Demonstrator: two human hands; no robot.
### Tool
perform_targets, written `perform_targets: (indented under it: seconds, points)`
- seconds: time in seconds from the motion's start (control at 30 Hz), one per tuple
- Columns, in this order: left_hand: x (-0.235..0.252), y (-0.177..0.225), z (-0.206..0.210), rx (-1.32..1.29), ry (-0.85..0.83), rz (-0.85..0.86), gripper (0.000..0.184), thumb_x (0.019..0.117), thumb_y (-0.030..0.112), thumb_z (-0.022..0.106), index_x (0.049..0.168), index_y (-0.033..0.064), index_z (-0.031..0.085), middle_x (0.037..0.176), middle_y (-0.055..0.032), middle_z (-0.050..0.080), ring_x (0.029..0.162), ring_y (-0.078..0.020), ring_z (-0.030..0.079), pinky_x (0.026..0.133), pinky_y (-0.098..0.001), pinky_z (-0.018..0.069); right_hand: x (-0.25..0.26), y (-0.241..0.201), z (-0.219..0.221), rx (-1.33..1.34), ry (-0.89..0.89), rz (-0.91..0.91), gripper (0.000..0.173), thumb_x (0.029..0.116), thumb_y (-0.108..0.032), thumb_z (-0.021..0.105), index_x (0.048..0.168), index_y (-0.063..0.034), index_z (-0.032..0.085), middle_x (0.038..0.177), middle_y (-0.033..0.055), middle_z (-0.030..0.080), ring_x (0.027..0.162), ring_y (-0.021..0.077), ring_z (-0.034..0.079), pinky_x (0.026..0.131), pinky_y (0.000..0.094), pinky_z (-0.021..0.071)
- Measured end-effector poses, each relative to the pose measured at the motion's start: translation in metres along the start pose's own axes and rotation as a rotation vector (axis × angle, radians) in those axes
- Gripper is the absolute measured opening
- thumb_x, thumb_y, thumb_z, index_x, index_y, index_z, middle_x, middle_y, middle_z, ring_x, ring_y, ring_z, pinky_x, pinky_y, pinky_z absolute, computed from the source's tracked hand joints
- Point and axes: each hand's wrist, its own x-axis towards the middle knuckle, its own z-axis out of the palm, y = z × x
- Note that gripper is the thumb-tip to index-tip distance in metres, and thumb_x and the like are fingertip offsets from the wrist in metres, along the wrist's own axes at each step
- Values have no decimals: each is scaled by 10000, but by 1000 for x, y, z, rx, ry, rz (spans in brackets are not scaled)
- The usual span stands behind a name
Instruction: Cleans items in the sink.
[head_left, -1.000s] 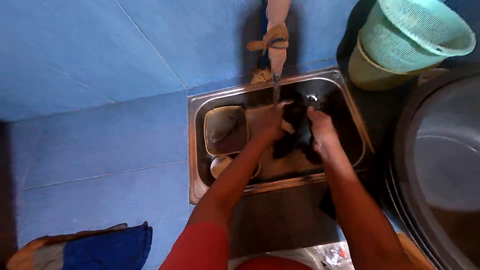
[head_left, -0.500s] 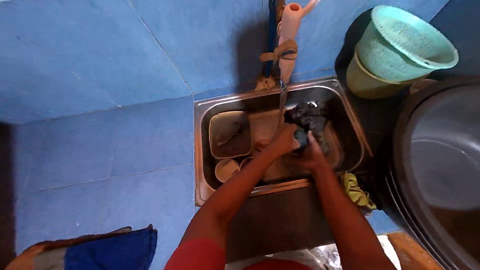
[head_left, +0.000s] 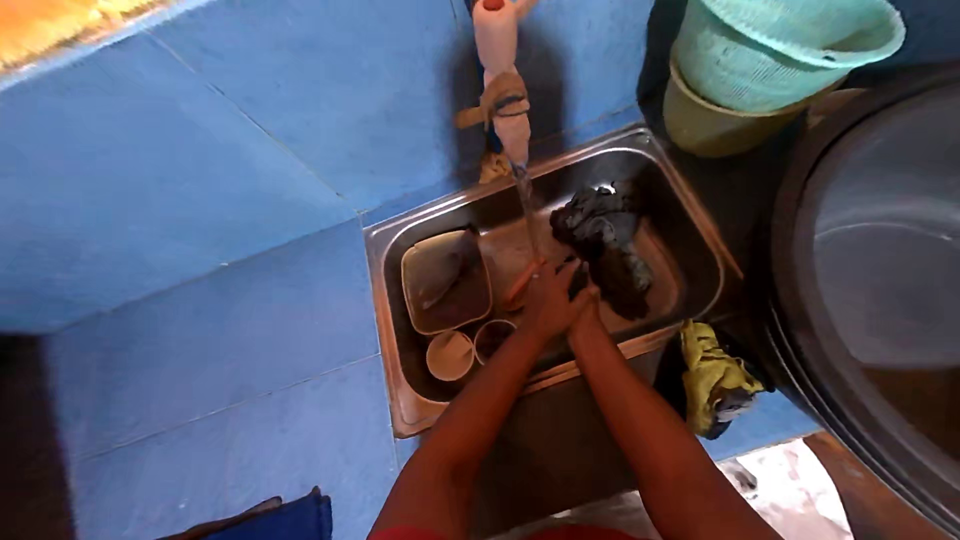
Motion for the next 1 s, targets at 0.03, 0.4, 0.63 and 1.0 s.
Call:
perform_targets:
  seconds: [0.03, 0.4, 0.63, 1.0]
  points:
    - [8, 3, -2, -10, -27, -49, 512, 1012, 410, 640, 1400, 78, 610, 1398, -243, 563, 1298, -409, 545, 1092, -576, 444, 16, 13, -1, 107, -52, -47, 438, 1142, -307, 292, 1404, -17, 489, 1263, 168, 599, 1088, 213, 597, 935, 378, 523]
    - [36, 14, -11, -98, -169, -481, 458, 1113, 339, 401, 1312, 3, 641, 1305, -267, 636, 1264, -424, 588, 1056, -622, 444, 26, 2, 10, 42, 32, 50, 421, 1096, -398, 394, 1198, -51, 609, 967, 107, 625, 803, 209, 602, 702, 417, 535]
    - [-1, -8, -18, -479, 44, -591, 496, 1111, 403, 382, 1363, 43, 611, 1285, -244, 638, 1156, -378, 625, 968, -591, 495, 22, 4, 15, -320, -115, -114, 376, 1036, -335, 574, 1113, 21, 669, 1016, 185, 670, 918, 268, 639, 827, 485, 541]
    - [-19, 4, -108, -246, 408, -364, 531, 1113, 389, 403, 1456, -6, 497, 1388, -260, 584, 1279, -391, 583, 1080, -571, 460, 10, -60, 43, -1068, -305, -544, 354, 998, -321, 685, 1238, -61, 689, 1303, 225, 618, 1196, 405, 606, 992, 623, 495]
